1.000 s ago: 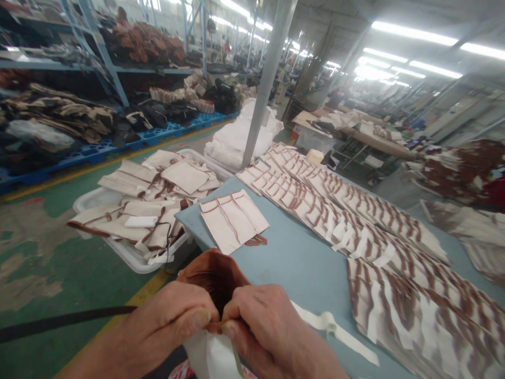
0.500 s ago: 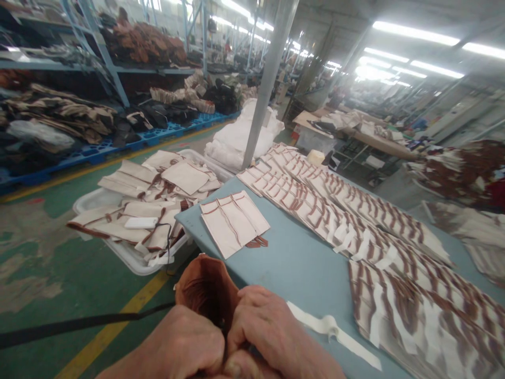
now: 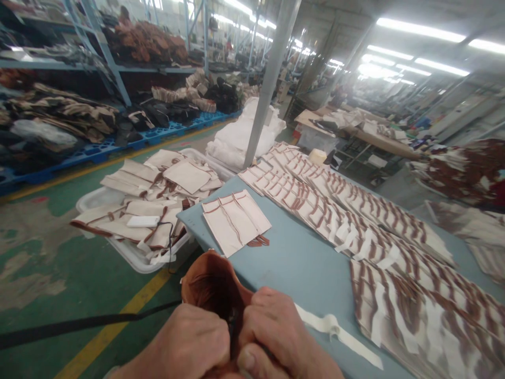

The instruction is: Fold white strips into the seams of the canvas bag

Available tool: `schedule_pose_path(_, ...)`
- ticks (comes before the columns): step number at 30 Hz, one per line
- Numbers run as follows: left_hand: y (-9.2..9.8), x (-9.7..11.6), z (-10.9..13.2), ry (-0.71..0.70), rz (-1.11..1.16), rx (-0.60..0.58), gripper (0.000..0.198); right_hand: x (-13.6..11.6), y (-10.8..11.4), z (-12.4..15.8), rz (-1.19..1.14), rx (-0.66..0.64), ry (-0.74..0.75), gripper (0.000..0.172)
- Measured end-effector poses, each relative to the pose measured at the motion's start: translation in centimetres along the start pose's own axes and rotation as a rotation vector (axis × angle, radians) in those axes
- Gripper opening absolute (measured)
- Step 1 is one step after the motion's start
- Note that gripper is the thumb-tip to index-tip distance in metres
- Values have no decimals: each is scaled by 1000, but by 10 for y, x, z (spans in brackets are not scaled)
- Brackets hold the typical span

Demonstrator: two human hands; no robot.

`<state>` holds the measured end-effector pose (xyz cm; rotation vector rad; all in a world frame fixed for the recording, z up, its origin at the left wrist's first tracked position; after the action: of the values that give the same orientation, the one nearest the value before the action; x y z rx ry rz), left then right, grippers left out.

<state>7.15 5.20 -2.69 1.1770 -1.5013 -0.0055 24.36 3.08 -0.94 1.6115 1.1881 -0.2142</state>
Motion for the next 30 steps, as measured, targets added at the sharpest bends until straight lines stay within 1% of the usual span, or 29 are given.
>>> schedule_pose_path(1, 5, -2, -3, -8, -2, 16, 60, -1, 3, -1, 17, -11, -28, 65)
schedule_pose_path(4, 14, -13, -10, 18, 57, 33, 70, 2, 9, -4, -31, 34, -76, 68)
schedule_pose_path(6, 14, -21, -12, 80, 135, -17, 74, 9, 9, -5, -83, 47, -98, 68)
schedule_pose_path(8, 12, -27, -11, 137, 206, -63, 69, 15, 8, -3, -114, 40, -112, 68)
schedule_pose_path(10, 10, -30, -8, 160, 254, -87, 60, 20, 9, -3, -129, -1, -142, 70)
schedule_pose_path(12, 9, -29, -7, 156, 276, -92, 55, 22, 10, -4, -140, -82, -194, 72)
schedule_pose_path(15, 8, -25, -9, 130, 262, -90, 52, 19, 13, -9, -146, -215, -252, 75)
schedule_pose_path(17, 10, -22, -12, 102, 233, -78, 52, 15, 13, -14, -136, -276, -247, 76)
schedule_pose_path(20, 13, -20, -15, 81, 183, -63, 53, 6, 13, -18, -119, -319, -179, 71)
schedule_pose_path(22, 16, -22, -16, 106, 217, -85, 59, 2, 16, -20, -149, -301, -143, 68)
schedule_pose_path(24, 18, -29, -15, 192, 325, -109, 68, 2, 23, -20, -225, -231, -153, 68)
schedule_pose_path(27, 20, -42, -10, 353, 444, -85, 77, 10, 36, -17, -368, -115, -208, 68)
schedule_pose_path(28, 20, -47, -7, 395, 462, -70, 79, 14, 39, -15, -407, -96, -228, 67)
schedule_pose_path(30, 17, -53, -2, 436, 485, -59, 80, 23, 42, -10, -465, -92, -261, 67)
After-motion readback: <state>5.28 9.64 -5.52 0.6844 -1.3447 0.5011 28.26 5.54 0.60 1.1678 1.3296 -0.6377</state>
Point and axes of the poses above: each hand's wrist, its own z-axis away from the middle knuckle, its own y-axis out of the back of the hand, x = y × z, the point moved 4 cm from there along -z, towards the middle knuckle, and after that the axes turned 5 degrees about z, right-handed, at the moved point
